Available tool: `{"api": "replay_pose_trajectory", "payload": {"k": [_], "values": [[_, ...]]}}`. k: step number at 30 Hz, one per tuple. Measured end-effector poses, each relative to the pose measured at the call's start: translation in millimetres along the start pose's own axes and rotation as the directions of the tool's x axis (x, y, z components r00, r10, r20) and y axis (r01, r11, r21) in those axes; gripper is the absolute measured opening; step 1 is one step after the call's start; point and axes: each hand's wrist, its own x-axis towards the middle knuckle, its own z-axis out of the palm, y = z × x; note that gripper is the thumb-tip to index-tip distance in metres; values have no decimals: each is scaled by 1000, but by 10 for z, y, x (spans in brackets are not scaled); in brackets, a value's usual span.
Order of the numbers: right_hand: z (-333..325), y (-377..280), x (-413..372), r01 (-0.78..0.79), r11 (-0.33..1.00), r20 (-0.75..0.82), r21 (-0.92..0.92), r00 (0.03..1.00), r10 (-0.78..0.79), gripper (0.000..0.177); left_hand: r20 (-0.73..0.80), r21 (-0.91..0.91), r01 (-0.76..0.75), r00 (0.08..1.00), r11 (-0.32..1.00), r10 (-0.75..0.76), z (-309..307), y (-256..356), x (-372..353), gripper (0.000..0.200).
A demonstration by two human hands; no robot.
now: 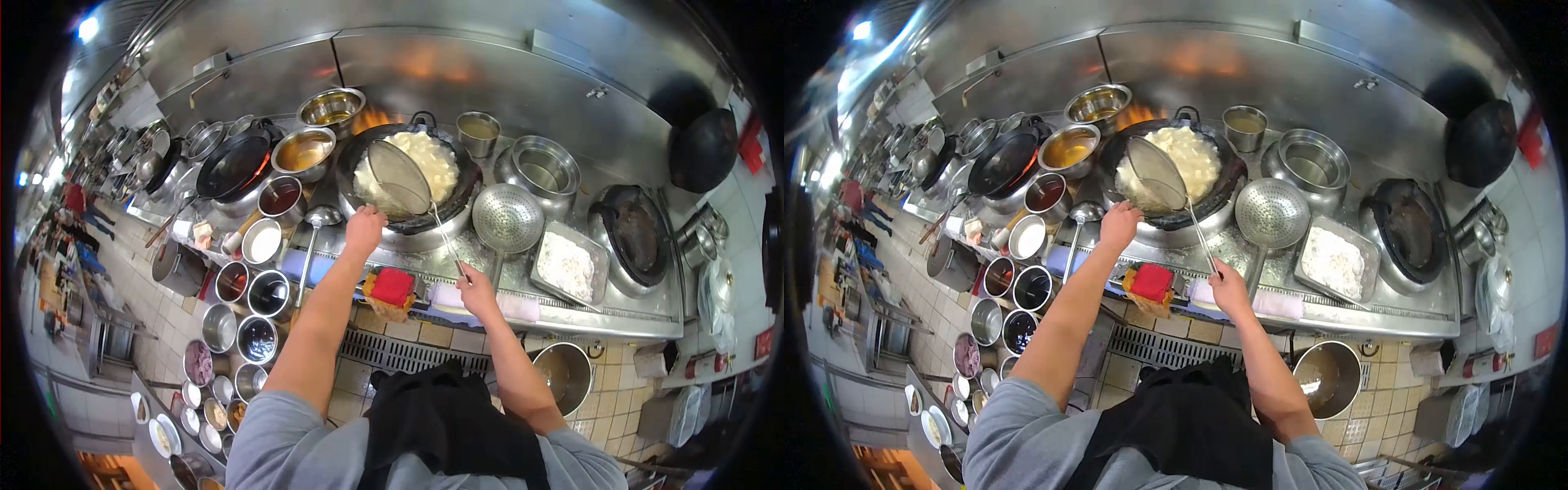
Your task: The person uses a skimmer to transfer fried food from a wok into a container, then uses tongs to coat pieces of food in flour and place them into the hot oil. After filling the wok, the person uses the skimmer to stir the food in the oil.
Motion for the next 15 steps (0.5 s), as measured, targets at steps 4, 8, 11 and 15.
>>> {"api": "replay_pose_trajectory", "payload": {"k": [4, 8, 11, 15], "values": [[-136, -197, 82, -218, 975, 85, 52, 973, 213, 40, 16, 28, 16, 1000, 999, -16, 160, 185, 46, 9], [-214, -244, 218, -172, 985, 39, -12, 984, 173, 39, -36, 46, 53, 998, 998, -51, 194, 503, 39, 9], [-310, -326, 305, -96, 994, -7, -52, 995, 96, 37, -3, 107, 78, 997, 991, -78, 175, 573, -8, 12], [-537, -526, 357, -29, 997, -84, -76, 996, 23, 36, -12, -23, 90, 996, 996, -90, 55, 685, -188, 28]]}}
